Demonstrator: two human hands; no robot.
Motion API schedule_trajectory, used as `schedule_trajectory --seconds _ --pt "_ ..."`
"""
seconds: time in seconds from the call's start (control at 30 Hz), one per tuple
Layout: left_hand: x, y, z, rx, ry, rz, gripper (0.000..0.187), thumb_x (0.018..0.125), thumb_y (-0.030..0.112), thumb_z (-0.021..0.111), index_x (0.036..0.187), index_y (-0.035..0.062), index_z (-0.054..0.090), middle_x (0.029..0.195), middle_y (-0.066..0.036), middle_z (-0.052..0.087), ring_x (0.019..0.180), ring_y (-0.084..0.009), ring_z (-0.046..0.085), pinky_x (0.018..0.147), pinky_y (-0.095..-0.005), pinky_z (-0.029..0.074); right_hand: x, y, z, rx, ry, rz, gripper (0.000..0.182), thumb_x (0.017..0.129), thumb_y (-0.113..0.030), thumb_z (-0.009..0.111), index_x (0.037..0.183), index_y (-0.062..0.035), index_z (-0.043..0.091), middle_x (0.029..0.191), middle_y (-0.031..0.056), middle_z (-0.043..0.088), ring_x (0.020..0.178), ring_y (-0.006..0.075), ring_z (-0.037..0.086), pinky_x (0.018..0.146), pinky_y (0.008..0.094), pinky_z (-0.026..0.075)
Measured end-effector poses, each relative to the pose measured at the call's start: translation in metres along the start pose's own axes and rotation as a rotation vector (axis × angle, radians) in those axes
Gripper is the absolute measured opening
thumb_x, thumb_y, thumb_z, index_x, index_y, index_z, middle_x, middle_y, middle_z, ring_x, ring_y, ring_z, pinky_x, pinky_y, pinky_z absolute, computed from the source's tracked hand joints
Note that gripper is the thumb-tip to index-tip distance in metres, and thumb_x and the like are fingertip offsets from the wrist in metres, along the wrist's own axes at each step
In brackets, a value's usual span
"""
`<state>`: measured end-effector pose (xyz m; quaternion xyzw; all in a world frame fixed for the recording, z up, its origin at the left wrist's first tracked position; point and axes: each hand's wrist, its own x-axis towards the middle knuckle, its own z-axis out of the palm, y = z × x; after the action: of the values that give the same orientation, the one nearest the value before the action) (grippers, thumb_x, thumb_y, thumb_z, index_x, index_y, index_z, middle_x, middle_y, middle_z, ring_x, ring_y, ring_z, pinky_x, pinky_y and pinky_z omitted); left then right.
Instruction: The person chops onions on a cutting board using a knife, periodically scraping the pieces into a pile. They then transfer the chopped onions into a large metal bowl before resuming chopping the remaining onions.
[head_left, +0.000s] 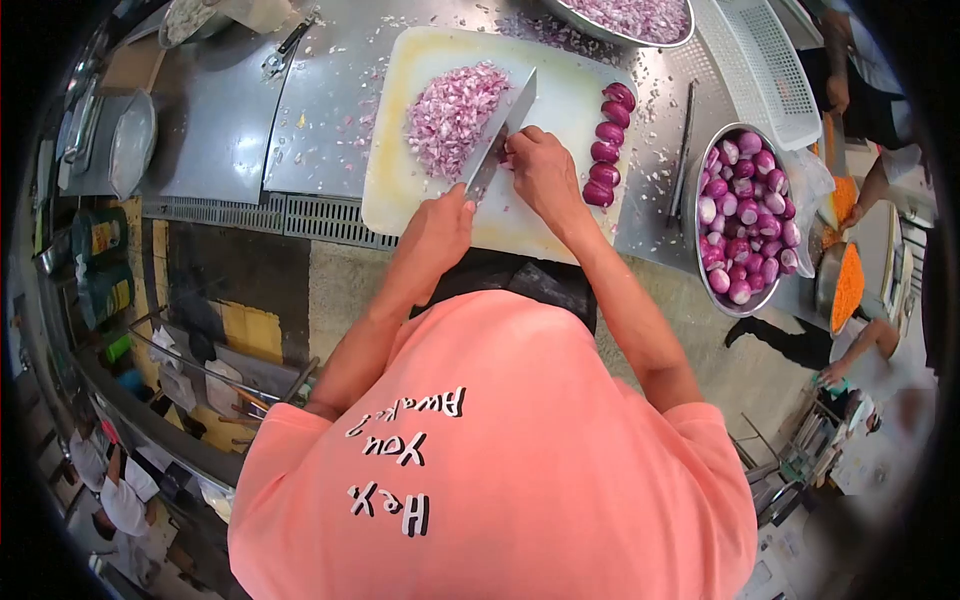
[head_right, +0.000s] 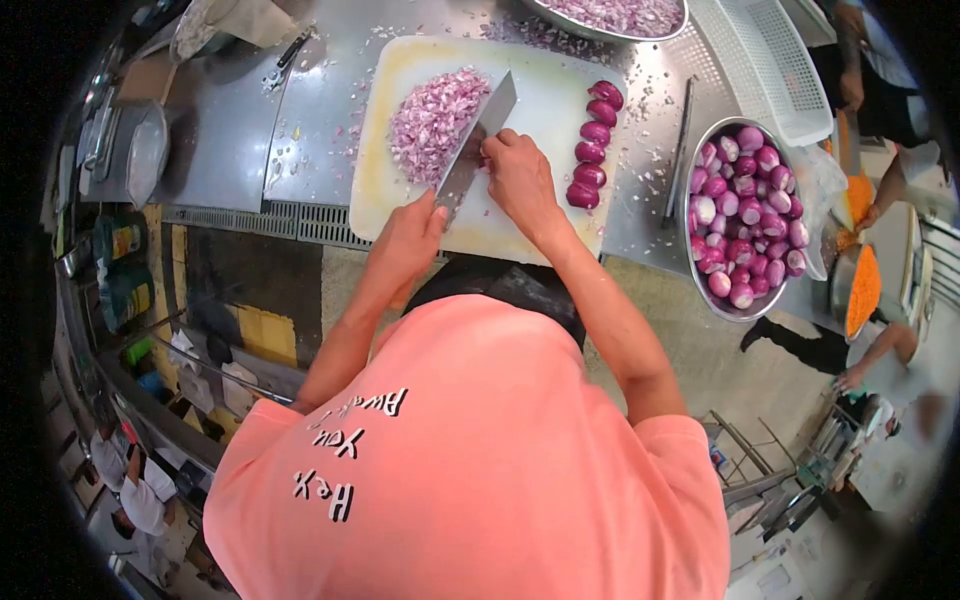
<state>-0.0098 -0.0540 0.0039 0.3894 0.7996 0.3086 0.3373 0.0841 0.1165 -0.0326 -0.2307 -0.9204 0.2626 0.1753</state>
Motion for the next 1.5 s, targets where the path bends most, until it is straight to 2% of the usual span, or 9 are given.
schedule_trajectory --seconds 0.2,0.3,0.5,0.57,0.77,1.0,1.17,1.27,1.5 --pt "-0.001 -0.003 0.005 0.02 0.01 -0.012 0.026 0.098 0.019 0.048 0.107 -0.0054 0.052 0.075 -0.03 0.06 0.078 -0.0498 0.059 0.068 -0.0523 0.045 -0.002 0.002 0.001 0.002 0.012 0.015 0.015 0.075 0.005 0.059 0.088 -0.0014 0.062 0.086 0.0145 0.06 0.083 0.036 0.058 0.073 0.0447 0.049" --pt "0.001 0.014 -0.012 0.042 -0.096 -0.057 0.028 0.099 0.019 0.047 0.11 -0.0056 0.052 0.077 -0.031 0.06 0.079 -0.049 0.06 0.069 -0.0522 0.045 -0.003 0.0 0.0 0.032 0.049 0.009 0.014 0.075 0.005 0.059 0.087 -0.0014 0.062 0.085 0.0145 0.06 0.083 0.0356 0.058 0.073 0.0446 0.049" --pt "0.004 -0.002 0.008 0.043 0.026 0.047 0.031 0.099 0.019 0.046 0.117 -0.0051 0.052 0.076 -0.03 0.061 0.078 -0.0488 0.061 0.068 -0.0514 0.046 -0.006 0.005 0.003 0.059 0.066 0.016 0.013 0.075 0.005 0.059 0.086 -0.001 0.061 0.083 0.0147 0.059 0.081 0.0357 0.059 0.071 0.0441 0.049" --pt "0.003 0.018 -0.014 0.074 -0.121 -0.078 0.028 0.098 0.018 0.047 0.113 -0.0051 0.053 0.076 -0.029 0.061 0.077 -0.0491 0.061 0.067 -0.0521 0.046 -0.008 0.004 0.002 0.07 0.088 0.016 0.013 0.075 0.006 0.059 0.085 -0.0009 0.061 0.083 0.0147 0.059 0.081 0.0357 0.058 0.071 0.0443 0.049" --pt "0.008 0.005 0.004 0.026 -0.033 0.027 0.025 0.098 0.019 0.048 0.1 -0.0052 0.052 0.075 -0.029 0.06 0.079 -0.05 0.06 0.067 -0.0536 0.045 -0.011 0.002 0.006 0.085 0.11 0.039 0.011 0.074 0.006 0.059 0.083 -0.0008 0.061 0.082 0.0149 0.059 0.081 0.0362 0.058 0.07 0.0453 0.048" --pt "0.005 0.005 0.01 0.057 -0.029 -0.005 0.024 0.099 0.018 0.048 0.1 -0.0053 0.053 0.078 -0.031 0.06 0.078 -0.0503 0.059 0.066 -0.0531 0.044 -0.013 0.007 0.005 0.148 0.13 0.076 0.009 0.075 0.005 0.061 0.082 -0.0002 0.062 0.083 0.0147 0.06 0.081 0.0352 0.059 0.072 0.0437 0.049" --pt "0.001 0.026 -0.021 0.123 -0.022 0.014 0.027 0.097 0.015 0.049 0.112 -0.0067 0.055 0.072 -0.031 0.059 0.071 -0.0477 0.06 0.062 -0.0526 0.043 -0.021 0.009 0.008 0.178 0.176 0.121 0.01 0.076 0.004 0.061 0.085 0.0001 0.064 0.087 0.0148 0.062 0.083 0.0353 0.061 0.072 0.043 0.05" --pt "0.003 0.005 -0.01 0.239 0.015 0.072 0.03 0.096 0.013 0.05 0.118 -0.0073 0.055 0.066 -0.029 0.059 0.067 -0.0463 0.061 0.06 -0.0524 0.044 -0.026 0.006 0.011 0.137 0.237 0.132 0.012 0.077 0.004 0.061 0.087 0.0001 0.065 0.089 0.0152 0.063 0.083 0.0357 0.062 0.072 0.0432 0.051" --pt "0.0 0.006 -0.015 0.285 0.024 0.124 0.029 0.096 0.013 0.05 0.117 -0.0059 0.055 0.066 -0.029 0.059 0.065 -0.0477 0.06 0.059 -0.0545 0.044 -0.018 0.002 0.015 0.193 0.202 0.216 0.01 0.079 0.003 0.06 0.088 0.0009 0.065 0.088 0.0183 0.062 0.08 0.0394 0.062 0.07 0.0454 0.05"
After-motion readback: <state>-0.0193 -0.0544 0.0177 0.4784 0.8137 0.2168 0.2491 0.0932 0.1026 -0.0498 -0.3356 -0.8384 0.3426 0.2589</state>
